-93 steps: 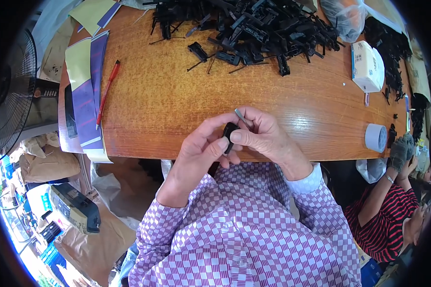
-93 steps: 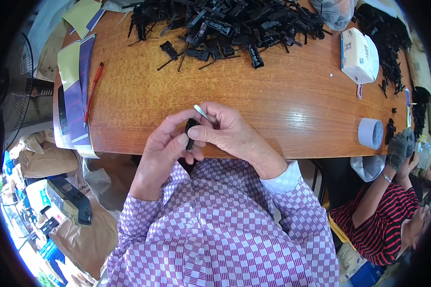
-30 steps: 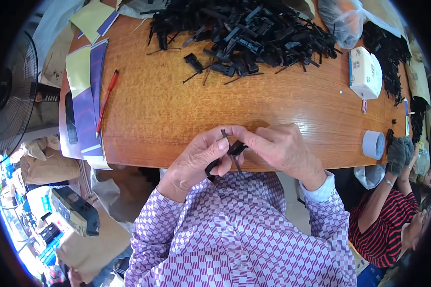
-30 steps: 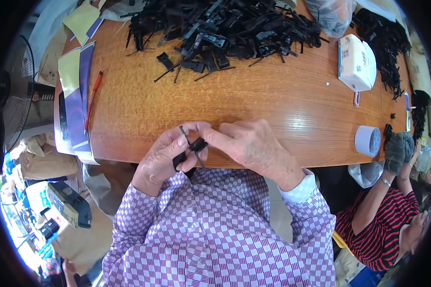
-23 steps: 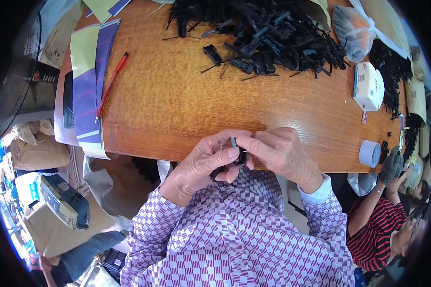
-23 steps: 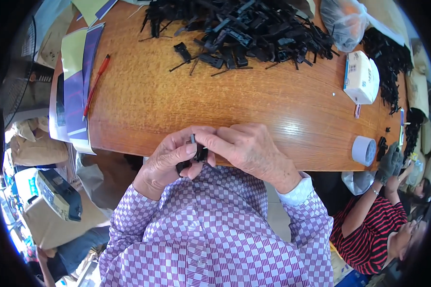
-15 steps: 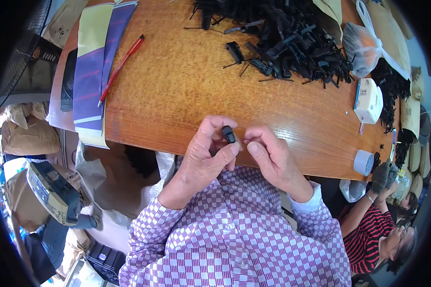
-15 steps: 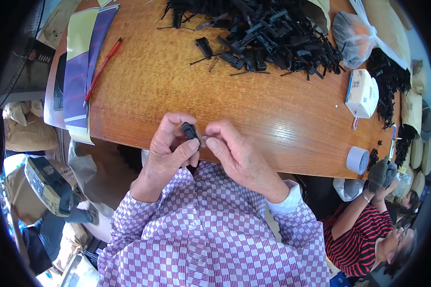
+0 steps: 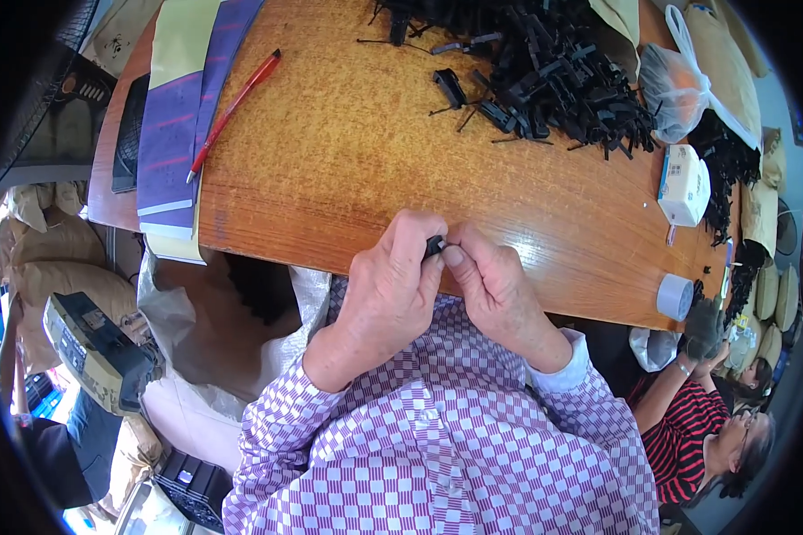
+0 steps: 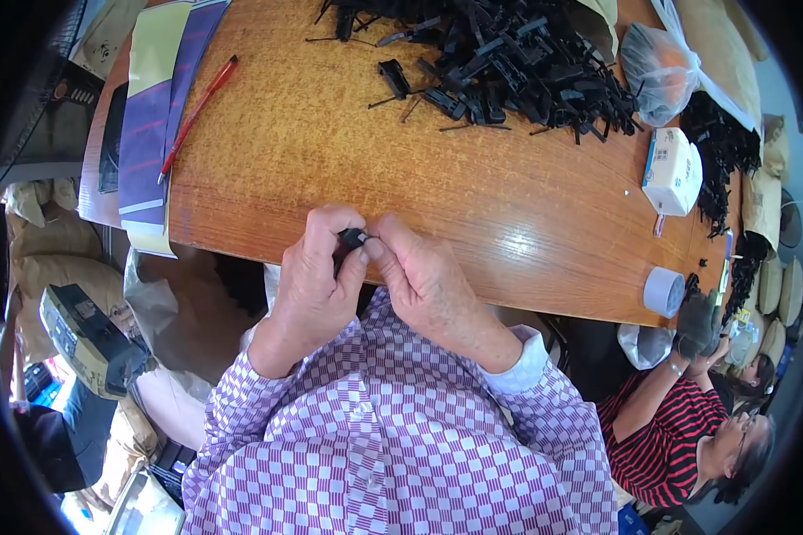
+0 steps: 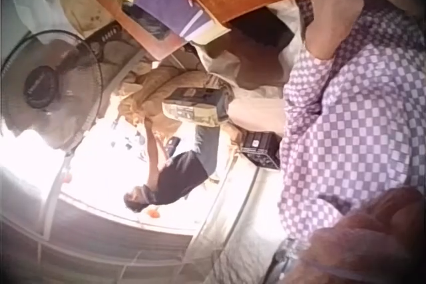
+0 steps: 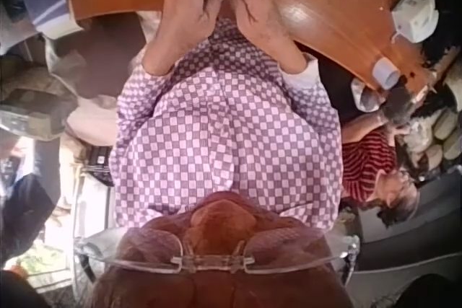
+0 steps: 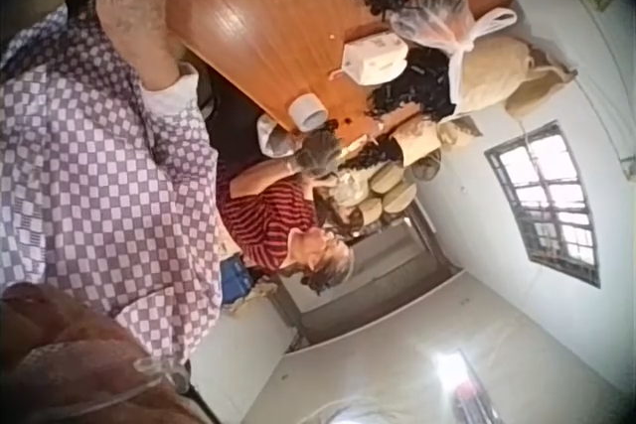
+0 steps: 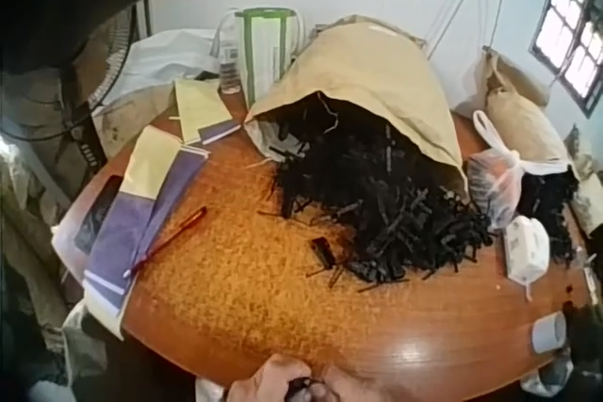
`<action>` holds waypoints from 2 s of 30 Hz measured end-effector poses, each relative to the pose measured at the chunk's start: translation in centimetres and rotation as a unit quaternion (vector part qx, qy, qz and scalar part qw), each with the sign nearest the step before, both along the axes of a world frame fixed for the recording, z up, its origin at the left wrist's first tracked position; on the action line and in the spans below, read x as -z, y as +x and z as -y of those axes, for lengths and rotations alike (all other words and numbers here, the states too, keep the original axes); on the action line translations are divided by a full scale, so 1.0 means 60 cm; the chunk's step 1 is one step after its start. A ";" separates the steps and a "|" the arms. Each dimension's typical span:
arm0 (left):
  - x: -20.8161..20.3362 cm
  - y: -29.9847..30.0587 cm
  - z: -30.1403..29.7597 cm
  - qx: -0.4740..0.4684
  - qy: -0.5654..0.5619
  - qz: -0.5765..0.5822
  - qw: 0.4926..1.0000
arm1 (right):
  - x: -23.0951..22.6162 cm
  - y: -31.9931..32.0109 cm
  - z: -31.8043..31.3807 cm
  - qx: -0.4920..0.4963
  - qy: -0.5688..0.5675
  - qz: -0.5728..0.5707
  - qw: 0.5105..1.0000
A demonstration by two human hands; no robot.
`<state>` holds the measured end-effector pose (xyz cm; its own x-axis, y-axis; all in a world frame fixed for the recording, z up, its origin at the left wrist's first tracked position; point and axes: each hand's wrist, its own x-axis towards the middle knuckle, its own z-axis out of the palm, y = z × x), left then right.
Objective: Assembling and inspecting small black plastic components on a factory workbench.
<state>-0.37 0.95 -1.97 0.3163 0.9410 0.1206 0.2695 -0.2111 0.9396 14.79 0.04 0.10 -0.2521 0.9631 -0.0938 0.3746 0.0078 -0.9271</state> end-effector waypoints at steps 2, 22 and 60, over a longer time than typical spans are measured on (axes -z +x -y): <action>0.006 0.011 -0.005 -0.016 0.084 -0.063 0.994 | 0.005 0.004 0.000 0.018 -0.008 -0.006 1.000; -0.017 0.070 -0.016 0.029 -0.412 0.319 0.853 | 0.045 0.114 0.004 0.090 -0.119 -0.347 0.926; 0.003 -0.034 0.013 -0.081 0.029 0.050 0.995 | 0.005 -0.064 0.005 0.057 -0.176 -0.251 0.950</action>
